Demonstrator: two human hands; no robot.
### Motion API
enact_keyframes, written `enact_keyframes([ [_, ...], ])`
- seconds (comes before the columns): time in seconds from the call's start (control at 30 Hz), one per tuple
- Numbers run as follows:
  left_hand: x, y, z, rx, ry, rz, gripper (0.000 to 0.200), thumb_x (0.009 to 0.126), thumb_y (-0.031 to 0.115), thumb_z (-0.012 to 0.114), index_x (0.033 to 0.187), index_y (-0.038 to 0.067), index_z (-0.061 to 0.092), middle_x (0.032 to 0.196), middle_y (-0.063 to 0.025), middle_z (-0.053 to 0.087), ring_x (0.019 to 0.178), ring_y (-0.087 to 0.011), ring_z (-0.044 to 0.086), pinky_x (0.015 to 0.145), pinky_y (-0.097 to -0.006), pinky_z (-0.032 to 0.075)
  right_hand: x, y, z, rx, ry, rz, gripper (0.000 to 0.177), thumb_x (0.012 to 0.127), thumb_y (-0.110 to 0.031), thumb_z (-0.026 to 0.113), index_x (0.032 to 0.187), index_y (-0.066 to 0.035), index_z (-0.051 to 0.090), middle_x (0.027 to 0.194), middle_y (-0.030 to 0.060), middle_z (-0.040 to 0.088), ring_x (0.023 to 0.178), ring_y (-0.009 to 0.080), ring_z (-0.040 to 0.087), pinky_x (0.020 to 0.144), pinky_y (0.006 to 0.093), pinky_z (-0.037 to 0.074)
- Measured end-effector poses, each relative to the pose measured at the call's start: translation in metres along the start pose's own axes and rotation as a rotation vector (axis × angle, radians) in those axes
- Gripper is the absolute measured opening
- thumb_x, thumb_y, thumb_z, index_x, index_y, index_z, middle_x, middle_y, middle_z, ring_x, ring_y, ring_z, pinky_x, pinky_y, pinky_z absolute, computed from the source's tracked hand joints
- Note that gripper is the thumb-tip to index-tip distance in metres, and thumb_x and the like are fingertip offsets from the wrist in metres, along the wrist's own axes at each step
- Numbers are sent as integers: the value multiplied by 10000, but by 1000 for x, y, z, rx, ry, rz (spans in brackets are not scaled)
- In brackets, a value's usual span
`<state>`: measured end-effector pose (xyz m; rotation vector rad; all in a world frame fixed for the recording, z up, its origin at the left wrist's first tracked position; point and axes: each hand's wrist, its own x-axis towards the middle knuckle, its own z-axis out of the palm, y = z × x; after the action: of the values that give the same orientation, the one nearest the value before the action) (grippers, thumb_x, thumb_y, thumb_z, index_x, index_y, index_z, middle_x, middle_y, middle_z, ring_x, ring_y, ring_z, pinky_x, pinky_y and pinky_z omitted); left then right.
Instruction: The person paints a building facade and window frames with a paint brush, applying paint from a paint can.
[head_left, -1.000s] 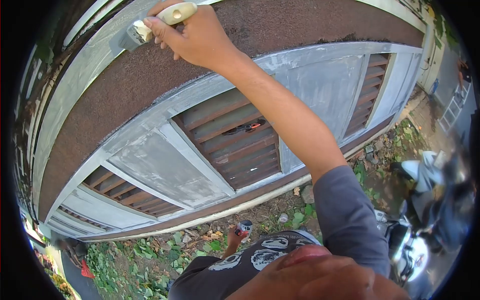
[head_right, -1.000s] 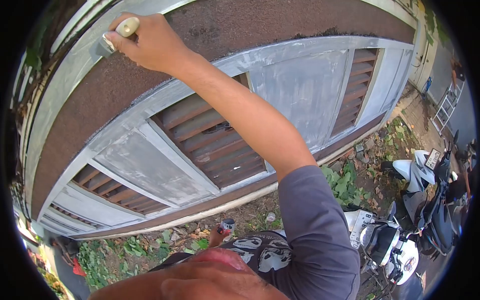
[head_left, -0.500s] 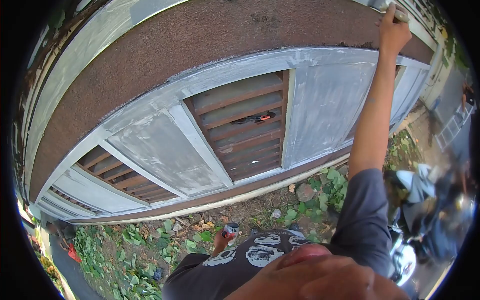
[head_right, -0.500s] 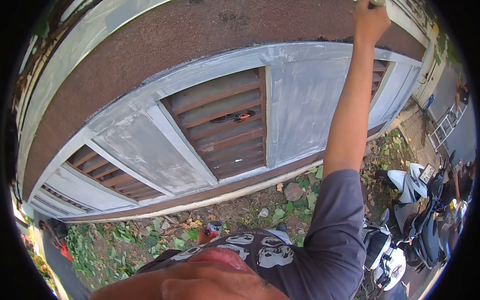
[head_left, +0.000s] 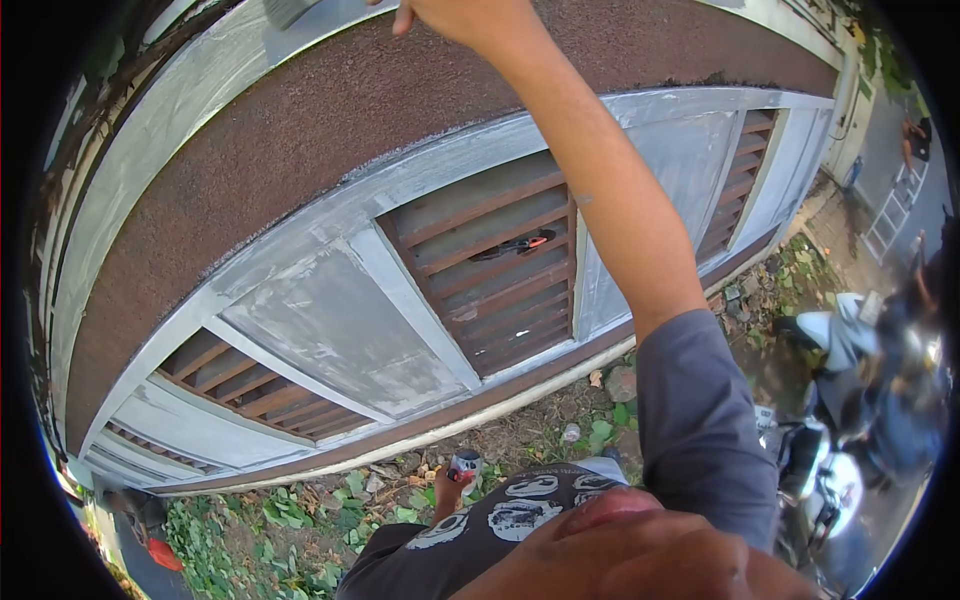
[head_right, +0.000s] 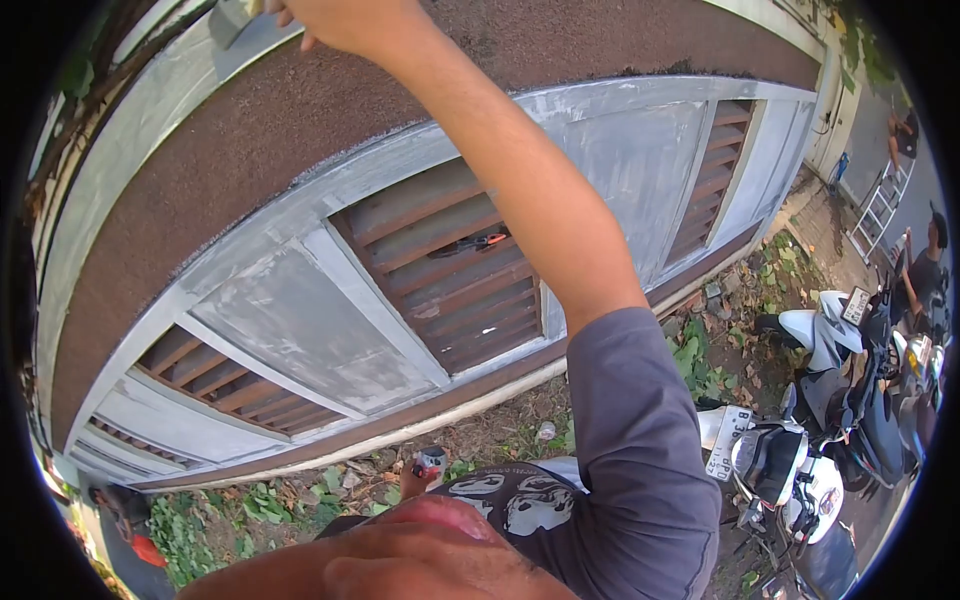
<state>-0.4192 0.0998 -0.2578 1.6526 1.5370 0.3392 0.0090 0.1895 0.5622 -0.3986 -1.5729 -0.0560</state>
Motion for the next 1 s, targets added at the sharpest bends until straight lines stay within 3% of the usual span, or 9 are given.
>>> enact_keyframes([
  [0.13, -13, 10, -10, -1, 22, -28, 901, 590, 285, 1017, 1335, -23, 615, 1246, -174, 692, 1098, -312, 688, 937, -416, 558, 11, 33, -93, -173, 211, -24, 254, 1071, -261, 588, 1055, -10, 624, 755, 72, 666, 602, 106, 649, 393, 243, 497],
  [0.27, -12, -14, -7, -6, 48, 36, 857, 593, 286, 1011, 1299, -13, 628, 1178, -171, 697, 1039, -335, 688, 907, -428, 559, -10, 11, -207, -812, 594, 9, 292, 1056, -286, 620, 1000, -8, 689, 666, 64, 639, 537, 110, 618, 406, 262, 487],
  [0.4, -35, 7, -23, -33, 10, 40, 644, 604, 263, 998, 1108, 4, 694, 1054, -165, 706, 933, -330, 696, 797, -437, 560, -16, 6, -220, -1118, 704, -107, 283, 1047, -269, 639, 975, -3, 705, 643, 53, 619, 525, 105, 591, 434, 287, 480],
  [0.43, -31, -2, -17, 16, 60, 89, 572, 604, 273, 994, 1016, 5, 701, 978, -152, 714, 860, -319, 690, 755, -441, 553, -15, 10, -210, -1028, 635, -111, 266, 1047, -260, 640, 995, -7, 704, 650, 48, 621, 530, 102, 592, 439, 288, 477],
  [0.67, -3, 4, -15, 10, -28, 138, 602, 616, 294, 990, 1046, 0, 689, 954, -150, 719, 820, -304, 678, 751, -422, 550, -6, 3, -9, -324, 119, -74, 181, 1055, -216, 626, 1054, -41, 674, 721, 6, 632, 607, 52, 613, 433, 227, 484],
  [0.73, 2, 14, -15, -5, 74, 158, 599, 623, 263, 990, 1073, 8, 687, 942, -141, 717, 810, -286, 667, 763, -411, 545, -8, -7, 22, -77, -40, -40, 198, 1060, -222, 616, 1075, -28, 657, 728, 13, 643, 610, 57, 620, 432, 229, 492],
  [0.77, 7, 26, -22, -101, -88, 38, 600, 621, 220, 991, 1099, 17, 690, 972, -131, 718, 842, -273, 667, 790, -407, 544, -9, -10, 27, 24, -93, -38, 205, 1062, -224, 612, 1082, -24, 652, 733, 20, 649, 608, 61, 621, 430, 230, 495],
  [0.87, 19, 34, -16, -23, 77, 219, 627, 604, 190, 995, 1124, 17, 690, 1017, -129, 719, 888, -265, 674, 821, -410, 542, -5, -6, 11, -110, 44, -16, 212, 1065, -223, 604, 1095, -15, 633, 743, 36, 655, 600, 73, 620, 417, 236, 498],
  [1.0, 43, 11, -4, -4, 48, 265, 678, 588, 190, 996, 1164, 23, 680, 1063, -142, 724, 959, -304, 697, 853, -425, 553, -7, 23, -104, -391, 375, -28, 245, 1064, -249, 606, 1075, -8, 647, 726, 67, 657, 585, 106, 644, 389, 248, 493],
])
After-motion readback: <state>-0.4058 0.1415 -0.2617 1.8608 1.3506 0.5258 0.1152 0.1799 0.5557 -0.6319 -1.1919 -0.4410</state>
